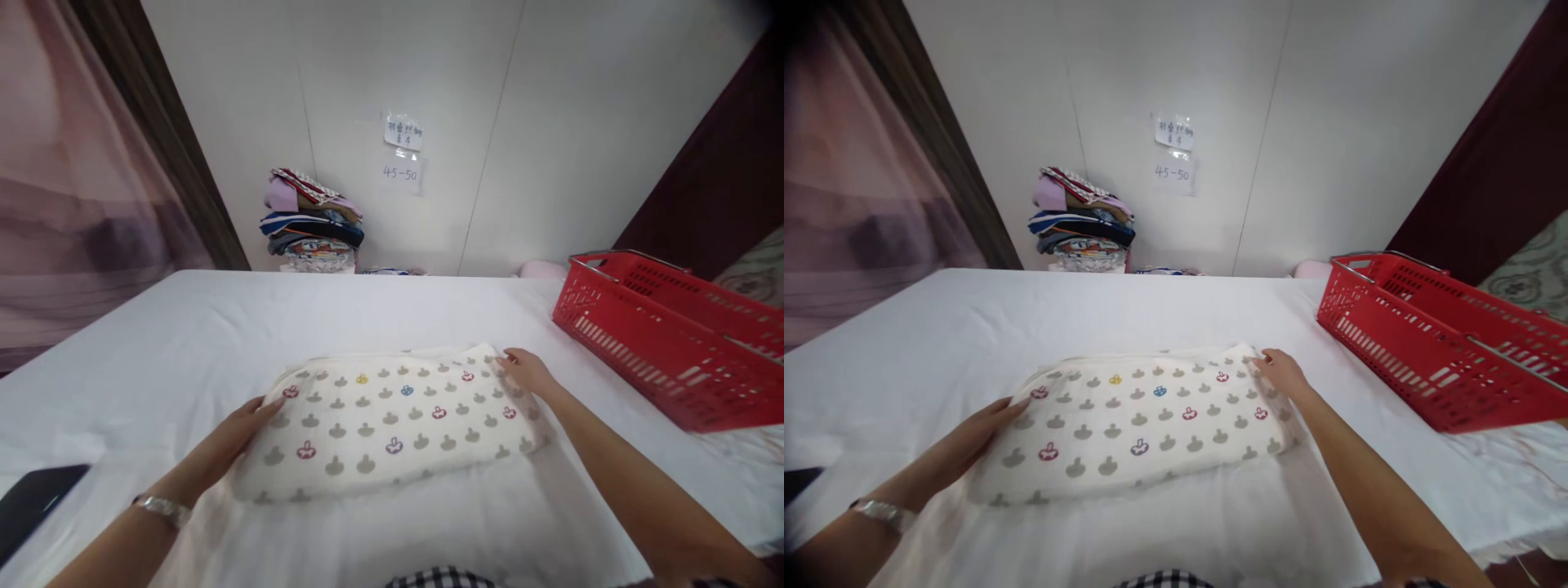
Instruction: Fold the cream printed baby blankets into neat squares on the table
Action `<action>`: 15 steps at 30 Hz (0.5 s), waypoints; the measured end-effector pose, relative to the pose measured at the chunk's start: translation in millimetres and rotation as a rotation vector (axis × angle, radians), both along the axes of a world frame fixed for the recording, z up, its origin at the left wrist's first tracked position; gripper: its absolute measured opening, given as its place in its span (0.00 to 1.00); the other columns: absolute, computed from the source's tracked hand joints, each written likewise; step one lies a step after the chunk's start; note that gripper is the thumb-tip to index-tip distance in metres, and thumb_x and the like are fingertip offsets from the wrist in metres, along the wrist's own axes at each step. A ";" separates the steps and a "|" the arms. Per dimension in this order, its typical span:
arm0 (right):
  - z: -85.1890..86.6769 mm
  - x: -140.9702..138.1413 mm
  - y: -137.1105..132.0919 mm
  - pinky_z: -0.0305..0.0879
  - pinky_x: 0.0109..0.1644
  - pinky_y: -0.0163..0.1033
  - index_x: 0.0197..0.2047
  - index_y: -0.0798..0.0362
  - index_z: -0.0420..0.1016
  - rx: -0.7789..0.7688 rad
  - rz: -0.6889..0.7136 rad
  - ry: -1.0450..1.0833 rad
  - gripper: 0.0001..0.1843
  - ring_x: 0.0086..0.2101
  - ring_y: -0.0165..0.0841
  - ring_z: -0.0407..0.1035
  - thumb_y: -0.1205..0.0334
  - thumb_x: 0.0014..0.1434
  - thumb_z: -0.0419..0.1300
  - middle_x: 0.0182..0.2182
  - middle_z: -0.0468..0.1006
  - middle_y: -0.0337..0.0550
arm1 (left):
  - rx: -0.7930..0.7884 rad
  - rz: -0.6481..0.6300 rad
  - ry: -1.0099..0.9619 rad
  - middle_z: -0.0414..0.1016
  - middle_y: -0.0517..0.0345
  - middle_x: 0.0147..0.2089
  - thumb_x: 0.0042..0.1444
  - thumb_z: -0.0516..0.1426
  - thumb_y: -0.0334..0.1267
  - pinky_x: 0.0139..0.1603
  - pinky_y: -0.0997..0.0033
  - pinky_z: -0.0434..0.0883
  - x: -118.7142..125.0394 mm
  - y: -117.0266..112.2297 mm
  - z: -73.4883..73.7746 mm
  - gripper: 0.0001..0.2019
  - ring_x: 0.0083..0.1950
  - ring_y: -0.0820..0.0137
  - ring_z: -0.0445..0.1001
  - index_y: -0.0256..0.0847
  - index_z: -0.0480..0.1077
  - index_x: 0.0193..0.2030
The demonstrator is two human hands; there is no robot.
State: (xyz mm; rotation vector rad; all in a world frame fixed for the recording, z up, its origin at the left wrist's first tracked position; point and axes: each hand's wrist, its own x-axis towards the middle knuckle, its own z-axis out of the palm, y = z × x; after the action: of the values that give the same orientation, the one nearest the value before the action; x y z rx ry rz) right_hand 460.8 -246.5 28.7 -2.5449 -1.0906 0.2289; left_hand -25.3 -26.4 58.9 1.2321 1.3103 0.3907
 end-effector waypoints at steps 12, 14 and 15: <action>-15.1 5.9 28.7 0.57 0.30 0.31 0.33 0.54 0.70 0.078 -0.103 0.012 0.13 0.30 0.31 0.67 0.55 0.57 0.50 0.29 0.74 0.40 | 0.210 -0.073 0.250 0.76 0.50 0.43 0.43 0.62 0.54 0.36 0.63 0.76 -4.3 -0.9 -24.4 0.34 0.41 0.57 0.77 0.43 0.60 0.56; -18.2 8.7 27.0 0.56 0.30 0.32 0.32 0.54 0.70 0.051 -0.132 0.004 0.11 0.30 0.31 0.67 0.56 0.55 0.53 0.28 0.74 0.41 | 0.209 -0.066 0.273 0.76 0.50 0.41 0.42 0.62 0.54 0.35 0.63 0.76 -1.5 -2.9 -20.8 0.33 0.40 0.57 0.77 0.42 0.62 0.54; -19.4 9.2 27.1 0.57 0.31 0.32 0.33 0.54 0.70 0.042 -0.142 0.000 0.11 0.30 0.31 0.67 0.56 0.55 0.54 0.28 0.74 0.42 | 0.190 -0.058 0.271 0.77 0.50 0.41 0.41 0.63 0.53 0.34 0.63 0.76 -0.4 -3.8 -18.6 0.33 0.40 0.56 0.77 0.41 0.63 0.53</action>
State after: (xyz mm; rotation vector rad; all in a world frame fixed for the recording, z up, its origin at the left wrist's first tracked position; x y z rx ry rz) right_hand 470.0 -219.4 9.4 -2.5709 -0.9001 0.1676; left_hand -25.7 -30.3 40.3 1.5195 1.4890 0.3192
